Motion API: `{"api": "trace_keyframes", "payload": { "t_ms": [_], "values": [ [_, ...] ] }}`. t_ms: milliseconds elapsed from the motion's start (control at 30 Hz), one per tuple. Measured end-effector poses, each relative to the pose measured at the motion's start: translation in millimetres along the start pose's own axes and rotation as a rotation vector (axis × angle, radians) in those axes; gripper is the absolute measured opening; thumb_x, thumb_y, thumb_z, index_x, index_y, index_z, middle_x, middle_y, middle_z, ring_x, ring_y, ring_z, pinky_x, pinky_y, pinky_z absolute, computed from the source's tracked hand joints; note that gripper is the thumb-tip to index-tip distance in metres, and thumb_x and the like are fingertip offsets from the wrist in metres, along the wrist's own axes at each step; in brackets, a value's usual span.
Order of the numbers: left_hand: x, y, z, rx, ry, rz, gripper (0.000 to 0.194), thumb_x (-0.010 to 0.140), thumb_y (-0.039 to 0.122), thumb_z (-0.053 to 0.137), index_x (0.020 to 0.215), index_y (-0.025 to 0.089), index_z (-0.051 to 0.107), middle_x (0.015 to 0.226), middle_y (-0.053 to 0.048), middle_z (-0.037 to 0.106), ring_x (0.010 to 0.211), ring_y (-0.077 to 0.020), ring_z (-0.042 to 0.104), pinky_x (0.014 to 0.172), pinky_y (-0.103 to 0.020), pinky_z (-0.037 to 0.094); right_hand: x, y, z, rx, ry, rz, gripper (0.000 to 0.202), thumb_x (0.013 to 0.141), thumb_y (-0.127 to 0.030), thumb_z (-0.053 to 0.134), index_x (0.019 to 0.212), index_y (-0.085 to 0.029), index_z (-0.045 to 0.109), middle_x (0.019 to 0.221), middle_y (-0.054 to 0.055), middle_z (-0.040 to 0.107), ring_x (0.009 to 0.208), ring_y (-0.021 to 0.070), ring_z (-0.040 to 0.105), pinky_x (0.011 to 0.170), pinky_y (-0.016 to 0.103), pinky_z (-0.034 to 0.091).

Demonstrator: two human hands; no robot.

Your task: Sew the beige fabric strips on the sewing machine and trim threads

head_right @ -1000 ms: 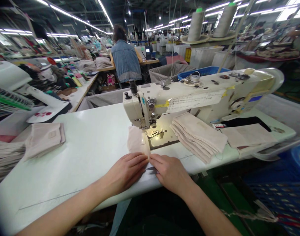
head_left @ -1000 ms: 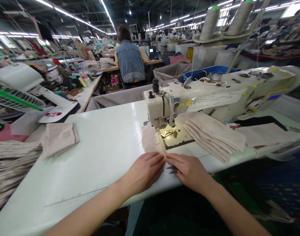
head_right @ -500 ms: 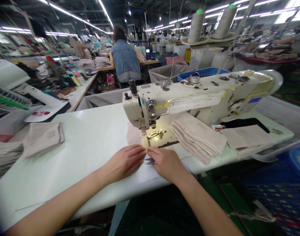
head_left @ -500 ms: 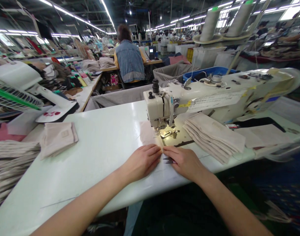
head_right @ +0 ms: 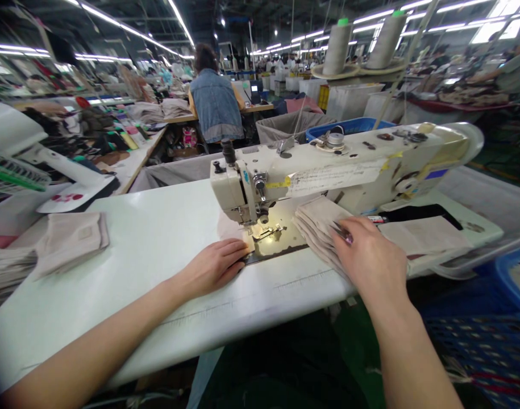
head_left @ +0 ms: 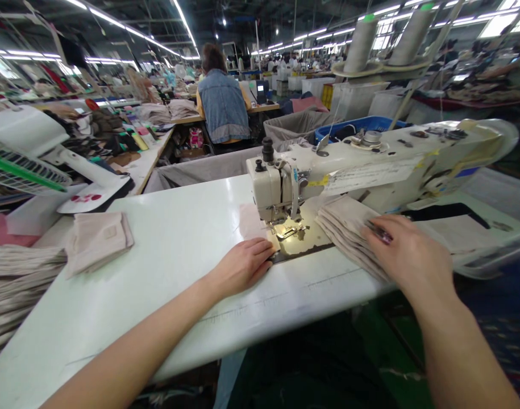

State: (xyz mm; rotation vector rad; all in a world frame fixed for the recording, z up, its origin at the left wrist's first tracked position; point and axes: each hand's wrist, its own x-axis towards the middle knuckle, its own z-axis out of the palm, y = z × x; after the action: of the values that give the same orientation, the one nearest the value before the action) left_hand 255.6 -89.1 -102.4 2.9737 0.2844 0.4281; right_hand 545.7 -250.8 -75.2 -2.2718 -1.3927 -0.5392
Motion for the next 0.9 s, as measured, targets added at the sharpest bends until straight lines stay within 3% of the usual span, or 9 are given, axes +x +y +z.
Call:
{"api": "trace_keyframes", "payload": {
  "t_ms": [133, 333, 567, 700, 900],
  "values": [
    [3.8, -6.5, -0.6, -0.008, 0.016, -0.003, 0.030, 0.102, 0.026, 0.043, 0.120, 0.014, 0.064, 0.116, -0.013, 0.068, 0.110, -0.0236, 0.064, 0.095, -0.042, 0.056, 3.3, 7.9, 4.1, -0.107, -0.123, -0.011, 0.025, 0.094, -0.037, 0.054, 0.090, -0.021, 0.074, 0.096, 0.007, 0.075, 0.070, 0.0225, 0.067, 0.054, 0.032, 0.038],
    [8.0, -17.3, -2.7, 0.013, -0.005, -0.007, 0.032, 0.102, 0.025, 0.042, 0.121, 0.013, 0.064, 0.117, -0.014, 0.068, 0.110, -0.0242, 0.063, 0.095, -0.042, 0.056, 2.3, 7.5, 6.5, -0.121, -0.158, -0.031, 0.028, 0.091, -0.047, 0.059, 0.088, -0.023, 0.074, 0.099, 0.004, 0.073, 0.071, 0.0206, 0.065, 0.054, 0.031, 0.036],
    [13.9, -27.4, -5.7, -0.008, 0.007, -0.018, 0.032, 0.101, 0.024, 0.042, 0.121, 0.015, 0.065, 0.120, -0.013, 0.067, 0.114, -0.0233, 0.062, 0.099, -0.042, 0.055, 5.9, 13.2, 3.6, -0.142, -0.179, -0.087, 0.023, 0.093, -0.029, 0.051, 0.090, -0.023, 0.073, 0.099, 0.003, 0.074, 0.070, 0.0194, 0.065, 0.052, 0.031, 0.034],
    [16.3, -32.9, -5.4, -0.009, 0.009, -0.037, 0.033, 0.101, 0.025, 0.042, 0.120, 0.014, 0.066, 0.119, -0.013, 0.067, 0.112, -0.0234, 0.062, 0.099, -0.043, 0.055, 6.8, 11.8, -4.8, -0.097, -0.048, -0.068, 0.021, 0.094, -0.030, 0.051, 0.094, -0.022, 0.071, 0.102, 0.005, 0.074, 0.069, 0.0194, 0.065, 0.052, 0.031, 0.034],
    [18.4, -35.1, -4.3, 0.016, -0.006, -0.065, 0.033, 0.101, 0.024, 0.041, 0.121, 0.014, 0.066, 0.120, -0.012, 0.067, 0.112, -0.0239, 0.062, 0.100, -0.042, 0.054, 9.3, 23.2, -27.9, 0.000, 0.382, -0.109, 0.015, 0.088, -0.026, 0.056, 0.088, -0.019, 0.069, 0.094, 0.011, 0.074, 0.086, 0.0241, 0.070, 0.068, 0.031, 0.047]
  ]
}}
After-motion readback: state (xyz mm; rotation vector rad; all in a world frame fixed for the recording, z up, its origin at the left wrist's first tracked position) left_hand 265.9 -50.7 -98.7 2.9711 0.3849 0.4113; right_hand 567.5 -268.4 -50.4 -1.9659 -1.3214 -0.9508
